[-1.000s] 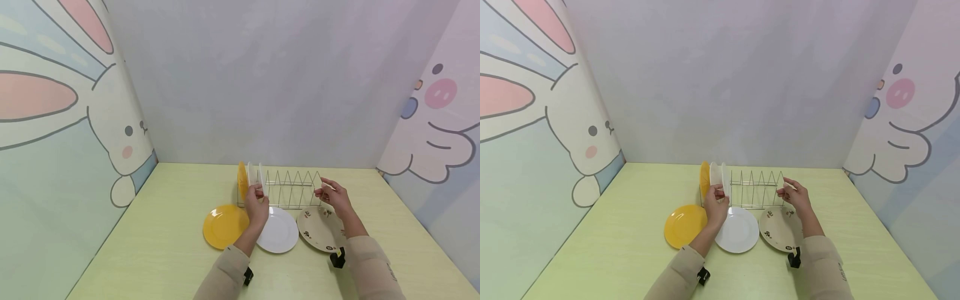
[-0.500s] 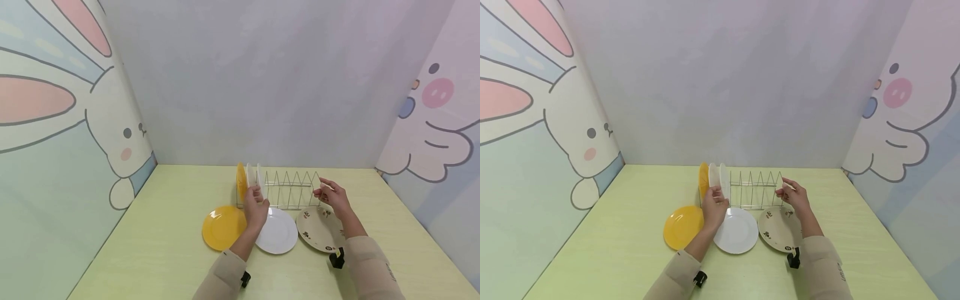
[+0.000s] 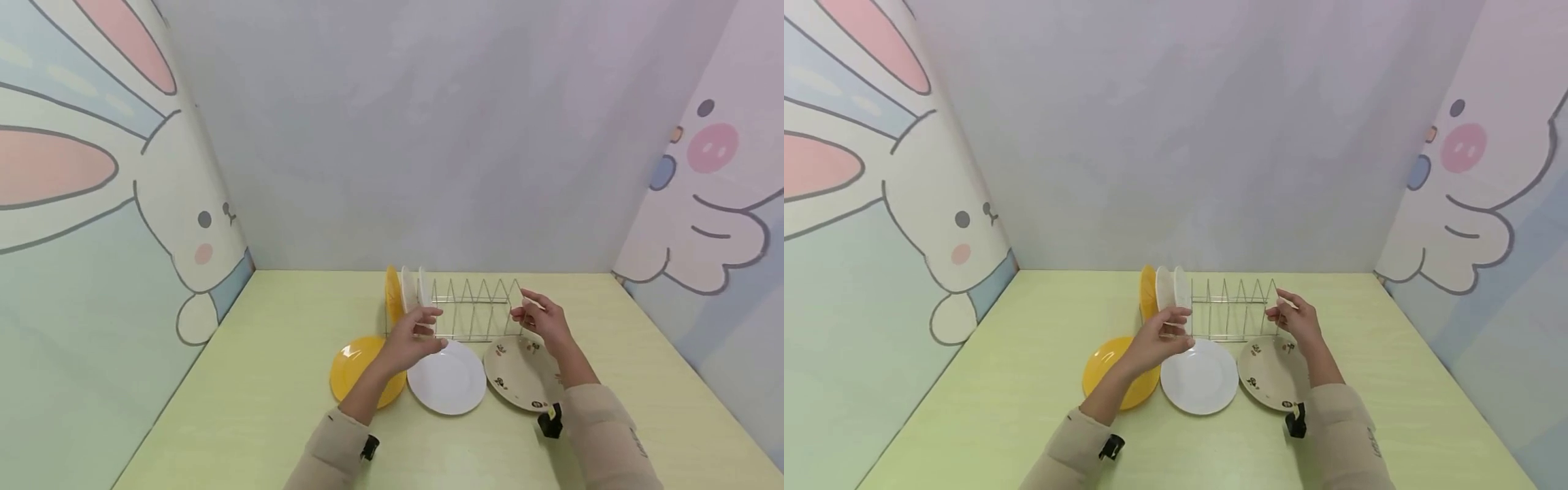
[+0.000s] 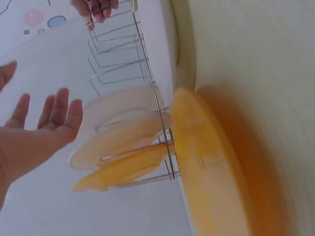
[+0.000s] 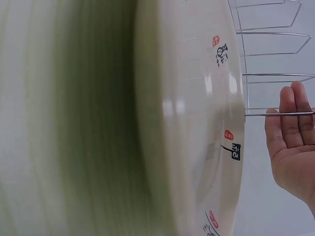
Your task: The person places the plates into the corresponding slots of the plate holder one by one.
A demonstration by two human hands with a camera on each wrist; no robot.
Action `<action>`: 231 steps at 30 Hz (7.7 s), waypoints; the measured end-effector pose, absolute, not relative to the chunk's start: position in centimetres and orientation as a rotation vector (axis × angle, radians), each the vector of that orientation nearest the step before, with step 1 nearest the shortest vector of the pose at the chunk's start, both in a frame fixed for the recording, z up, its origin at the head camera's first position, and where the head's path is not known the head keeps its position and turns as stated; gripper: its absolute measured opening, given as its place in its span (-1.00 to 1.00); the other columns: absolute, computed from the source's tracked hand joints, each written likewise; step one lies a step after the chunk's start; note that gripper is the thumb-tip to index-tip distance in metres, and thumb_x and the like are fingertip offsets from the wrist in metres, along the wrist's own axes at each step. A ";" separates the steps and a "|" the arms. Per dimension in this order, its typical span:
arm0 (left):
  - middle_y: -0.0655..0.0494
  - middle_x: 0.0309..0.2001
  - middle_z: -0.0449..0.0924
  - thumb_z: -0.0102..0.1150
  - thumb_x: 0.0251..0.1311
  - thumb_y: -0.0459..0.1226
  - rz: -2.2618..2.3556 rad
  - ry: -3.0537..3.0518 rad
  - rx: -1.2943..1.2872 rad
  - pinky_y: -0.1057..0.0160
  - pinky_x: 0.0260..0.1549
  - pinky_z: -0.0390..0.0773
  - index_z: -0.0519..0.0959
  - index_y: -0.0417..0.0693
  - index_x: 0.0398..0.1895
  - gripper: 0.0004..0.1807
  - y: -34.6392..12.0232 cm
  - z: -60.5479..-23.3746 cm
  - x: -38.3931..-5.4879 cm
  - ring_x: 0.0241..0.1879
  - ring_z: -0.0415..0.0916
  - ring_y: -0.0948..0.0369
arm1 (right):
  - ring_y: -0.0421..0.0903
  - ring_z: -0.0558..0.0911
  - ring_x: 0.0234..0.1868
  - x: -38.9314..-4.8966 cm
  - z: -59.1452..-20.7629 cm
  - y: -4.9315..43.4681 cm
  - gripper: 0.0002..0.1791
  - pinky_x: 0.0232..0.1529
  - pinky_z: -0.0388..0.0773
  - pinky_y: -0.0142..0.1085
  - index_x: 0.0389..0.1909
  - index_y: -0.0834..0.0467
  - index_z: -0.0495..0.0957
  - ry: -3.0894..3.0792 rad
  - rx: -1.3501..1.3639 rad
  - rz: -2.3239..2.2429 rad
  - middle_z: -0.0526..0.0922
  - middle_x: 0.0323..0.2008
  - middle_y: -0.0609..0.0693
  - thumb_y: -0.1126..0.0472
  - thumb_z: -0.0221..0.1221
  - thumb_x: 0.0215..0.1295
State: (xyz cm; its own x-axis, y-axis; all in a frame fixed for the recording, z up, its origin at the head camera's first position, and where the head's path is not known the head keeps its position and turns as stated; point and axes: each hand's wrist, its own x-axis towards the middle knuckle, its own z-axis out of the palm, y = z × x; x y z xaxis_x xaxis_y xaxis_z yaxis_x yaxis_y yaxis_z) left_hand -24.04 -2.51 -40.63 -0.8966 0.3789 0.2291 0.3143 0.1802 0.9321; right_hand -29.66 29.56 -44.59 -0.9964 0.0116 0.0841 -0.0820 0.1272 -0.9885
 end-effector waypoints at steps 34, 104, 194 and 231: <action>0.03 0.17 0.38 0.26 0.08 -0.19 1.365 2.328 0.888 -0.26 0.02 0.26 0.41 -0.11 0.19 -0.44 -14.2 -40.9 -25.2 0.13 0.26 -0.19 | -0.18 0.64 -0.31 -29.8 -44.8 29.3 -0.42 -0.20 0.54 -0.40 0.36 0.31 0.10 -2.274 0.069 2.045 0.67 -0.37 -0.10 0.11 -0.08 0.44; -0.18 -0.23 0.44 0.02 0.06 -0.54 1.824 2.110 0.272 0.07 -0.46 0.60 0.26 -0.31 0.07 -0.56 -21.9 -43.4 -25.3 -0.37 0.52 0.02 | -0.17 0.65 -0.30 -29.5 -44.5 29.1 -0.40 -0.21 0.55 -0.35 0.36 0.24 0.13 -2.288 0.021 2.041 0.68 -0.36 -0.11 0.06 -0.04 0.41; -0.09 -0.20 0.33 0.05 0.07 -0.59 3.003 1.659 -0.065 0.14 -0.33 0.57 0.27 -0.13 -0.03 -0.58 -6.9 -37.1 -22.5 -0.27 0.44 0.09 | -0.13 0.64 -0.26 -29.2 -44.9 29.3 -0.45 -0.20 0.56 -0.33 0.35 0.25 0.16 -2.285 0.057 1.987 0.67 -0.30 -0.03 0.08 -0.07 0.44; -0.03 -0.34 0.33 0.09 0.02 -0.62 3.160 1.564 0.047 0.25 -0.46 0.55 0.35 -0.24 -0.13 -0.66 0.2 -37.8 -23.8 -0.42 0.38 0.18 | -0.14 0.64 -0.23 -29.4 -45.1 29.4 -0.41 -0.15 0.55 -0.29 0.36 0.26 0.13 -2.306 0.093 1.962 0.66 -0.31 -0.09 0.03 -0.09 0.43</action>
State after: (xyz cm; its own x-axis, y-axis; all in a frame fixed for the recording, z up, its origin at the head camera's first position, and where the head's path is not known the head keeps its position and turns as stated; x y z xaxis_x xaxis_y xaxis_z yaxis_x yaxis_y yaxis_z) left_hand -23.79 0.20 -37.82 -0.9268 -0.3244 0.1891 0.3471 -0.5481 0.7610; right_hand -29.38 29.36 -45.14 -0.9918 0.0260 0.1254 -0.1196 0.1619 -0.9795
